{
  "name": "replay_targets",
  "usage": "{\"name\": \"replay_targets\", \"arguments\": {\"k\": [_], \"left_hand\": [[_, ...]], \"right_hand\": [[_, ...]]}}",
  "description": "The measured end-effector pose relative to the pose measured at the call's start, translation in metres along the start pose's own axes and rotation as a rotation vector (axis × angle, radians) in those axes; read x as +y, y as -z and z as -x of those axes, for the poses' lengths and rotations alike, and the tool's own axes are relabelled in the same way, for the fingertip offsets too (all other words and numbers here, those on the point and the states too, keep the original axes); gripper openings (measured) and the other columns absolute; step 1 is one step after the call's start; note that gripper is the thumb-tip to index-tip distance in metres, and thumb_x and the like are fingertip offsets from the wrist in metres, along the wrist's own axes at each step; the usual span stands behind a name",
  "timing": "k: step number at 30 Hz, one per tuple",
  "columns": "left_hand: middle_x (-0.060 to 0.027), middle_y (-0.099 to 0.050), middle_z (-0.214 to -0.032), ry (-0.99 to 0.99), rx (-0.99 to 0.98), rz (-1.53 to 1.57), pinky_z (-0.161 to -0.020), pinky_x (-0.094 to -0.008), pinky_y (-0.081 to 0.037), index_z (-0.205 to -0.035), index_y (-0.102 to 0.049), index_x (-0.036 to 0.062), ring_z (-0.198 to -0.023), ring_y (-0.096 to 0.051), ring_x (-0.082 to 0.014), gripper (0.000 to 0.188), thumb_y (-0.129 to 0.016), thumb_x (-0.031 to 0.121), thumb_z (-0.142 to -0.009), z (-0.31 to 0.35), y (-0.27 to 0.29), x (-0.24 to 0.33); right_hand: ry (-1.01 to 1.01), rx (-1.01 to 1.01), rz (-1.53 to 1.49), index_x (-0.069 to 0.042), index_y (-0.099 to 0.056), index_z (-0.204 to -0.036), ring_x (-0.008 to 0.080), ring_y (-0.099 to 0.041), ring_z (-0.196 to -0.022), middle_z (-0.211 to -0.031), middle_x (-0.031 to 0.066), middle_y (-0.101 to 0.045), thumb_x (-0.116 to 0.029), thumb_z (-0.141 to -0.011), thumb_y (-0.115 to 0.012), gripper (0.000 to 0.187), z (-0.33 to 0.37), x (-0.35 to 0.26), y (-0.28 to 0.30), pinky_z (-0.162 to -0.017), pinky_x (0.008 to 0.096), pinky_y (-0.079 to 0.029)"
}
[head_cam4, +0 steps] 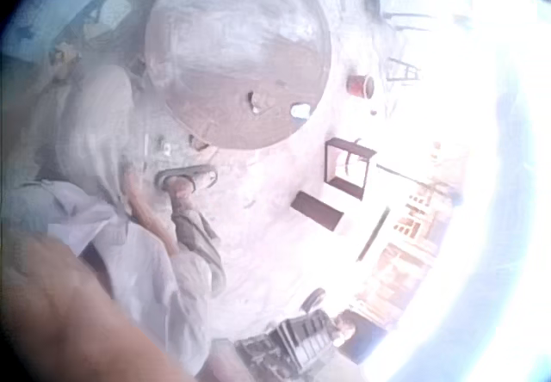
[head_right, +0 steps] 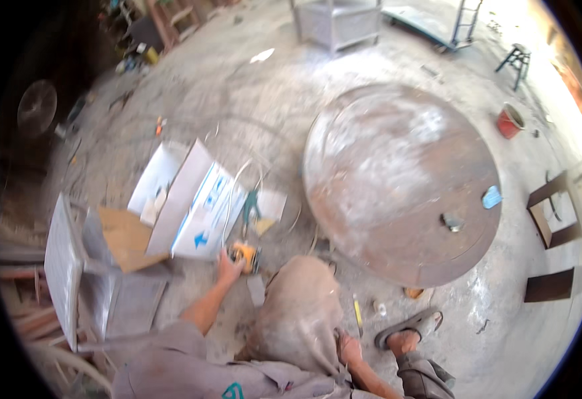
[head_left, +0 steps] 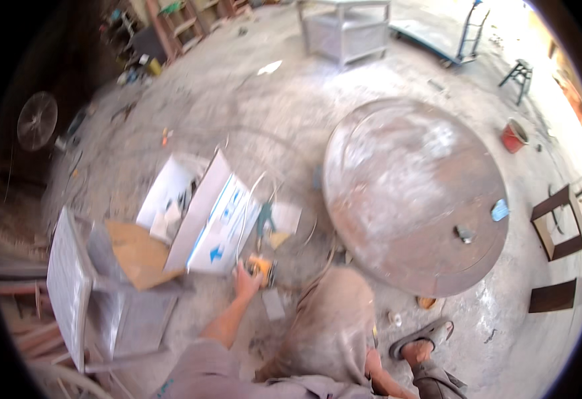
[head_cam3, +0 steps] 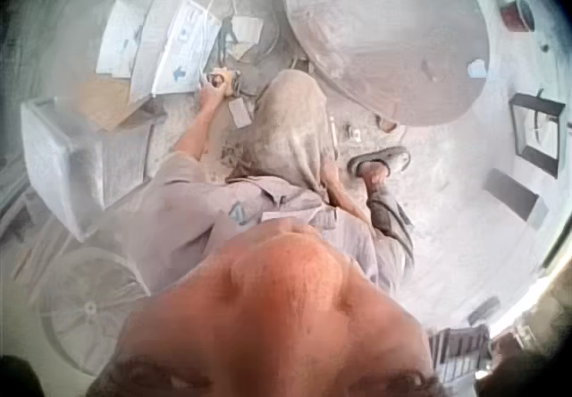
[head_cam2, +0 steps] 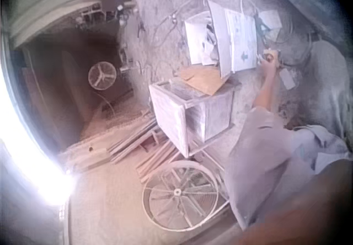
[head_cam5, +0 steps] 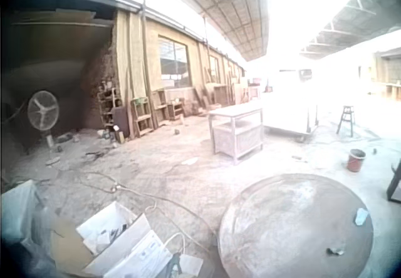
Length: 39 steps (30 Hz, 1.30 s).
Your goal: The person sits on the floor and sands a round wooden table using a handheld electric sander. They also use a scraper to remove material from the table surface and a cloth to wipe it down.
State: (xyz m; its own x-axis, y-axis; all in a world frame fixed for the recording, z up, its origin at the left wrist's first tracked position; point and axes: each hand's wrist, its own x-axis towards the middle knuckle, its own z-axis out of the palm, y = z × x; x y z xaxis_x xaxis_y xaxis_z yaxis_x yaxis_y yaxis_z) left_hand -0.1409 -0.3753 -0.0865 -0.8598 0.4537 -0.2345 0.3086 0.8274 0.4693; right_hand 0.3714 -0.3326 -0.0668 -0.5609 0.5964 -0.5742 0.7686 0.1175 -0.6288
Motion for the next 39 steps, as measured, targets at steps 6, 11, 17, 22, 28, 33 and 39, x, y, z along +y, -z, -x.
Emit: {"name": "replay_targets", "arguments": {"k": [6, 11, 17, 22, 28, 33, 39], "left_hand": [[-0.0246, -0.056, -0.132, -0.159, -0.121, -0.103, -0.110, -0.0505, -0.046, -0.131, -0.049, 0.0011, -0.129, -0.054, -0.0437, 0.081, -0.087, 0.036, -0.070, -0.019, -0.007, 0.095], [-0.0238, -0.071, -0.113, -0.459, -0.164, 0.046, -0.091, -0.0460, -0.055, -0.122, -0.060, 0.0001, -0.107, -0.070, -0.0384, 0.080, -0.095, 0.050, -0.070, -0.004, 0.085, 0.169], [-0.0177, -0.068, -0.113, -0.857, -0.434, 0.189, -0.089, -0.0378, -0.056, -0.126, -0.055, -0.0054, -0.103, -0.067, -0.0211, 0.067, -0.085, 0.031, -0.079, 0.033, 0.128, 0.396], [-0.0232, -0.064, -0.122, -0.845, -0.437, 0.039, -0.093, -0.0408, -0.057, -0.130, -0.053, -0.0084, -0.107, -0.068, -0.0288, 0.078, -0.087, 0.036, -0.077, 0.103, 0.059, 0.477], [-0.0277, -0.048, -0.143, -0.527, -0.470, -0.006, -0.105, -0.0500, -0.054, -0.141, -0.043, -0.0059, -0.128, -0.058, -0.0394, 0.085, -0.085, 0.042, -0.084, 0.198, -0.027, 0.475], [-0.0203, -0.047, -0.149, -0.478, -0.752, 0.133, -0.103, -0.0487, -0.055, -0.144, -0.052, 0.0031, -0.133, -0.057, -0.0347, 0.050, -0.062, 0.031, -0.103, 0.199, -0.019, 0.485], [-0.0128, -0.070, -0.130, -0.573, -1.151, 0.170, -0.097, -0.0397, -0.057, -0.140, -0.064, 0.0037, -0.117, -0.069, -0.0248, 0.040, -0.053, 0.024, -0.108, 0.121, 0.011, 0.466]], "right_hand": [[0.173, 0.325, 0.044, -0.010, -0.063, -0.131, 0.0464, -0.070, -0.093, -0.101, 0.0243, -0.071, -0.021, -0.099, -0.061, 0.034, -0.019, -0.052, 0.057, -0.078, 0.0547, -0.056], [0.457, 0.592, -0.167, -0.006, -0.063, -0.132, 0.0438, -0.069, -0.092, -0.109, 0.0247, -0.068, -0.006, -0.097, -0.064, 0.035, -0.011, -0.152, 0.129, -0.078, 0.0493, -0.055], [0.506, 0.703, -0.366, 0.002, -0.034, -0.158, 0.0391, -0.060, -0.129, -0.148, 0.0285, -0.052, -0.016, -0.095, -0.072, 0.076, -0.015, -0.233, 0.222, -0.103, 0.0448, -0.052], [0.436, 0.599, -0.530, 0.000, -0.009, -0.168, 0.0414, -0.045, -0.149, -0.161, 0.0310, -0.041, -0.022, -0.090, -0.077, 0.105, -0.033, -0.243, 0.263, -0.117, 0.0470, -0.044], [0.289, 0.513, -0.485, 0.002, 0.003, -0.167, 0.0436, -0.043, -0.149, -0.162, 0.0323, -0.038, -0.020, -0.085, -0.079, 0.118, -0.023, -0.165, 0.267, -0.121, 0.0490, -0.039], [0.044, 0.747, -0.081, 0.001, 0.005, -0.167, 0.0516, -0.048, -0.138, -0.154, 0.0365, -0.037, -0.025, -0.083, -0.082, 0.124, -0.044, -0.156, 0.269, -0.114, 0.0507, -0.046], [-0.007, 0.775, 0.079, 0.000, -0.033, -0.153, 0.0532, -0.054, -0.126, -0.136, 0.0343, -0.047, -0.021, -0.081, -0.081, 0.089, -0.078, -0.192, 0.283, -0.103, 0.0559, -0.053]]}}
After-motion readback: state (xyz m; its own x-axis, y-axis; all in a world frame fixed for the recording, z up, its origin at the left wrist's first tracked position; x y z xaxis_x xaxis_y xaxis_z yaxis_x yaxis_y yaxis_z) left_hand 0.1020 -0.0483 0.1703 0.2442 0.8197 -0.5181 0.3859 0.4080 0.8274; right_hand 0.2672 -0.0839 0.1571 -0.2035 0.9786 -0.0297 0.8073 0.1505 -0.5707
